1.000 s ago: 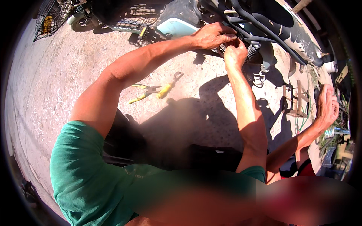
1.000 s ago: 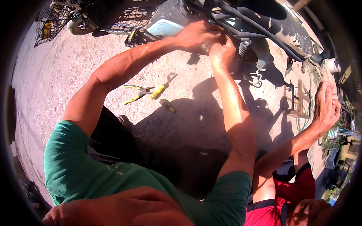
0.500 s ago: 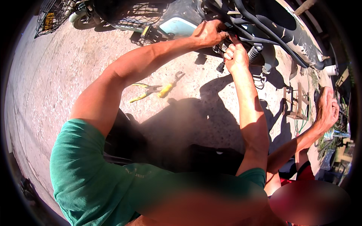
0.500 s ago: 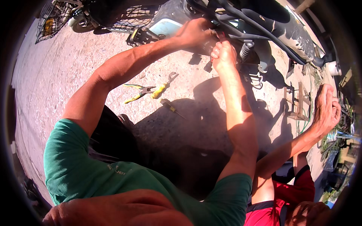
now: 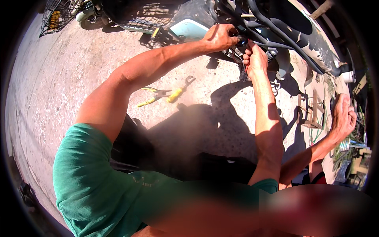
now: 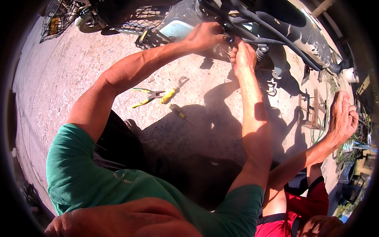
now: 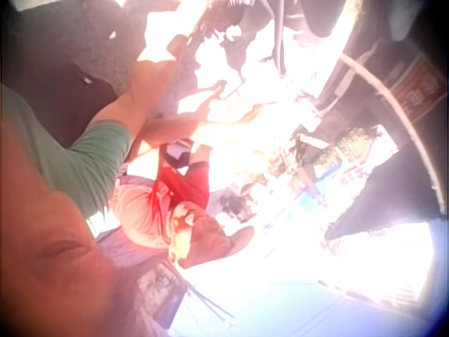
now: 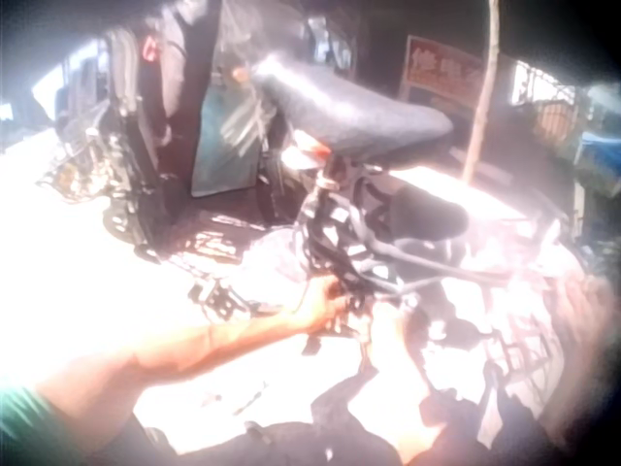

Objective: The person manipulates electrical wires on a scooter, stripping and joining them with pliers while using a screwdriver to pry components.

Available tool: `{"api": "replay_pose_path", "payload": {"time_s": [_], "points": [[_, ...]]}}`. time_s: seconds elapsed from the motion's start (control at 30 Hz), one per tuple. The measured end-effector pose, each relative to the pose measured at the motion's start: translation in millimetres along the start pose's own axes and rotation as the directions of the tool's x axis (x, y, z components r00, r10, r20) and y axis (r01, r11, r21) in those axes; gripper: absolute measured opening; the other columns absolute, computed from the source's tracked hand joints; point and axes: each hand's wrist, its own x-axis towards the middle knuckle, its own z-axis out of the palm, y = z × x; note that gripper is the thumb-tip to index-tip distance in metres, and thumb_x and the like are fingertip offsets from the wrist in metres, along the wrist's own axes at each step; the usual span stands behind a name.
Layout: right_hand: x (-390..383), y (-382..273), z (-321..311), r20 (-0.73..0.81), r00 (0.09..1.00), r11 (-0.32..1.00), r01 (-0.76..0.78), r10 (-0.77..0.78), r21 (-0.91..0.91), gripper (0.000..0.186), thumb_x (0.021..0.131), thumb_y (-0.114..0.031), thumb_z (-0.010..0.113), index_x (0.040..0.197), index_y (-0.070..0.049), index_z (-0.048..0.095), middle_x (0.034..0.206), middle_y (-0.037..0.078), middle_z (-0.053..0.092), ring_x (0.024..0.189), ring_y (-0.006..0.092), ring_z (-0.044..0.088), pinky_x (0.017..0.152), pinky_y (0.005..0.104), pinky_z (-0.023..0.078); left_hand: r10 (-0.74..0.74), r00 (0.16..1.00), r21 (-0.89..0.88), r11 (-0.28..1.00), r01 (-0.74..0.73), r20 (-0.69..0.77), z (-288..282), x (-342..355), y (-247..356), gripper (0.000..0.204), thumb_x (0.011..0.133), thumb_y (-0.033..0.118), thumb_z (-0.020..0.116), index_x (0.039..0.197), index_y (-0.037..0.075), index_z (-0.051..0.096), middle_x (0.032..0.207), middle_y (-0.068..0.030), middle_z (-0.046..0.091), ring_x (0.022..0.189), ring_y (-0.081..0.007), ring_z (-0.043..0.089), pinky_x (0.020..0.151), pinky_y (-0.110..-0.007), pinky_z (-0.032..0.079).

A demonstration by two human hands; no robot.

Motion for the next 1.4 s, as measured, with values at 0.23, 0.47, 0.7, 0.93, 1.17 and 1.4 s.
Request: {"api": "replay_pose_path", "payload": {"time_s": [0.23, 0.47, 0.7, 0.93, 1.17, 1.4], "points": [[6.8, -3.0, 19.0, -0.072, 0.956, 0.941, 0.263, -0.284, -0.215, 0.027, 0.091, -0.023, 0.073, 0.107, -0.002, 0.069, 0.077, 0.000, 0.061, 0.056, 0.0065, 0.053, 0.046, 0.0203, 0.039, 0.139, 0.990, 0.304, 0.944, -0.126, -0.022, -7.4, -3.8, 13.3, 0.041, 0.082, 0.030, 0.069, 0.113, 0.004, 0.067, 0.106, -0.0172, 0.068, 0.101, -0.0374, 0.065, 0.085, -0.044, 0.053], [22.4, 1.1, 15.4, -0.081, 0.973, 0.964, 0.198, -0.215, -0.175, 0.023, 0.092, -0.019, 0.070, 0.107, -0.002, 0.070, 0.077, 0.000, 0.060, 0.058, 0.0070, 0.054, 0.047, 0.0200, 0.040, 0.217, 0.976, 0.434, 0.877, -0.208, 0.031, -22.4, 2.1, 22.4, 0.037, 0.080, 0.029, 0.070, 0.109, 0.005, 0.068, 0.106, -0.0172, 0.067, 0.101, -0.0367, 0.064, 0.085, -0.046, 0.053], [23.3, -7.2, 16.6, 0.046, 0.997, 0.996, 0.057, -0.054, -0.072, 0.014, 0.092, -0.018, 0.067, 0.095, -0.005, 0.067, 0.073, -0.001, 0.056, 0.053, 0.0054, 0.048, 0.041, 0.0196, 0.031, 0.361, 0.932, 0.477, 0.812, -0.336, 0.041, -30.6, 0.2, 16.7, 0.036, 0.074, 0.023, 0.071, 0.105, 0.004, 0.069, 0.102, -0.0175, 0.067, 0.099, -0.0359, 0.065, 0.082, -0.046, 0.054], [22.9, -8.9, 20.8, 0.009, 0.994, 0.994, 0.106, -0.106, -0.030, 0.014, 0.091, -0.020, 0.068, 0.090, -0.007, 0.065, 0.072, -0.001, 0.055, 0.051, 0.0047, 0.045, 0.038, 0.0194, 0.026, 0.414, 0.909, 0.491, 0.784, -0.380, 0.042, -31.4, 1.2, 16.4, 0.033, 0.074, 0.021, 0.070, 0.101, 0.004, 0.069, 0.101, -0.0170, 0.067, 0.097, -0.0357, 0.065, 0.082, -0.046, 0.054], [31.0, -3.7, 23.0, 0.041, 0.998, 0.998, 0.055, -0.055, 0.003, 0.017, 0.091, -0.020, 0.071, 0.092, -0.004, 0.065, 0.072, 0.001, 0.057, 0.058, 0.0113, 0.056, 0.046, 0.0229, 0.039, 0.380, 0.925, 0.514, 0.793, -0.327, 0.000, -37.0, -1.0, 20.5, 0.030, 0.077, 0.024, 0.069, 0.101, 0.007, 0.070, 0.100, -0.0142, 0.069, 0.097, -0.0335, 0.066, 0.083, -0.044, 0.054], [42.3, -1.0, 18.4, 0.116, 0.990, 0.972, -0.106, 0.083, 0.211, 0.012, 0.091, -0.017, 0.071, 0.089, -0.008, 0.063, 0.071, 0.000, 0.057, 0.059, 0.0121, 0.054, 0.047, 0.0244, 0.038, 0.336, 0.942, 0.516, 0.805, -0.293, 0.012, -35.6, -3.2, 21.6, 0.030, 0.080, 0.028, 0.070, 0.102, 0.007, 0.068, 0.099, -0.0147, 0.067, 0.095, -0.0343, 0.066, 0.081, -0.045, 0.054]]}}
